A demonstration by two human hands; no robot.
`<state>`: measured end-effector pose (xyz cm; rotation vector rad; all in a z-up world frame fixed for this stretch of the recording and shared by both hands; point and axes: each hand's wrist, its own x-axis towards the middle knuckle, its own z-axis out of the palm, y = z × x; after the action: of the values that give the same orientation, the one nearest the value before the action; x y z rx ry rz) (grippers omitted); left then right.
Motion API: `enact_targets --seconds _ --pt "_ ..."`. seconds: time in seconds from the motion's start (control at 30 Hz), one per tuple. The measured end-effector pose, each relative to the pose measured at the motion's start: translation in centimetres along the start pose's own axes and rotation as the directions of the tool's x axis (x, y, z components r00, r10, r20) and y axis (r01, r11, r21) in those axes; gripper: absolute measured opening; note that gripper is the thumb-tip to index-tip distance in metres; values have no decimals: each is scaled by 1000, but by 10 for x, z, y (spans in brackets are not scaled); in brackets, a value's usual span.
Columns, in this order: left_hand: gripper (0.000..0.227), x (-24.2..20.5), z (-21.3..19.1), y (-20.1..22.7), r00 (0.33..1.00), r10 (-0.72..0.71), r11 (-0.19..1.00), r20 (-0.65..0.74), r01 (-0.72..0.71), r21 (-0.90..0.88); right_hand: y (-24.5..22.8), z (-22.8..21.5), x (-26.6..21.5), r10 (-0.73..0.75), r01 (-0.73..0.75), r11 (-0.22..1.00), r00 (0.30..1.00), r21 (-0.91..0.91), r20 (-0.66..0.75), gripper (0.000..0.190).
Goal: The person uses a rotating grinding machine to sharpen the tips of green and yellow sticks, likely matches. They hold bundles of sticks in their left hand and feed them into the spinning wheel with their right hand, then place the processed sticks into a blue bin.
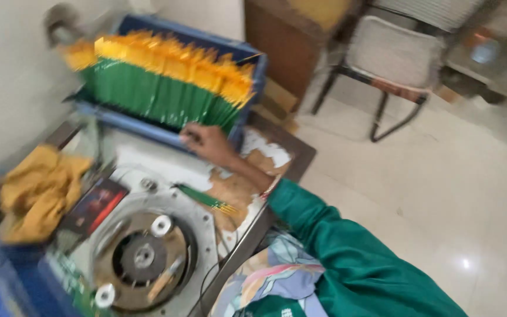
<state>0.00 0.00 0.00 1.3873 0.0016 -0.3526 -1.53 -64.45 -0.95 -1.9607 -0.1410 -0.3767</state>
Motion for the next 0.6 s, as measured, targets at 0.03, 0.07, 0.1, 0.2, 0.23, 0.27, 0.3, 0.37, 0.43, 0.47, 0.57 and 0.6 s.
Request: enact_targets --seconds 0.03,0.07,0.1,0.2,0.23,0.27,0.3,0.37,0.43,0.47,0.57,0.6 --pt "10 -42 -14 6 994 14 998 -104 -20 -61 -2 0 -1 19 -19 1000 999 -7 -49 23" --pt "11 -88 -26 15 977 31 991 -213 -58 -122 -4 0 6 31 -33 999 995 -15 -91 18" --pt "11 -135 -35 10 946 46 978 -320 -108 -177 -12 1 1 -4 4 1000 1000 29 -1 18" --pt "13 -246 -10 7 788 58 902 -613 -304 -306 -26 3 -1 -19 19 999 999 29 30 16" --pt "14 -257 30 9 716 52 864 -697 -382 -328 -32 8 -3 -41 43 998 998 41 -38 13" --pt "15 -255 72 21 651 43 820 -758 -456 -345 -35 5 -2 -57 63 997 991 44 -124 11" --pt "15 -270 104 12 585 32 806 -810 -495 -325 -66 29 -9 -84 87 994 995 73 -47 11" --pt "49 -256 158 8 706 515 857 -487 -408 315 -120 57 -26 -113 88 979 985 186 128 13" --pt "38 -236 199 -24 801 222 951 -556 -304 -58 -180 95 -42 -242 178 965 887 193 394 16" --pt "32 -219 217 -37 882 -53 893 -469 -168 -417 -208 111 -52 -343 265 939 735 218 585 19" --pt "58 -205 264 -80 907 -159 842 -390 -82 -534 -243 172 -80 -458 418 882 646 219 611 24" --pt "58 -205 263 -107 905 -160 840 -394 -84 -535 -245 186 -89 -458 417 882 642 221 615 24"
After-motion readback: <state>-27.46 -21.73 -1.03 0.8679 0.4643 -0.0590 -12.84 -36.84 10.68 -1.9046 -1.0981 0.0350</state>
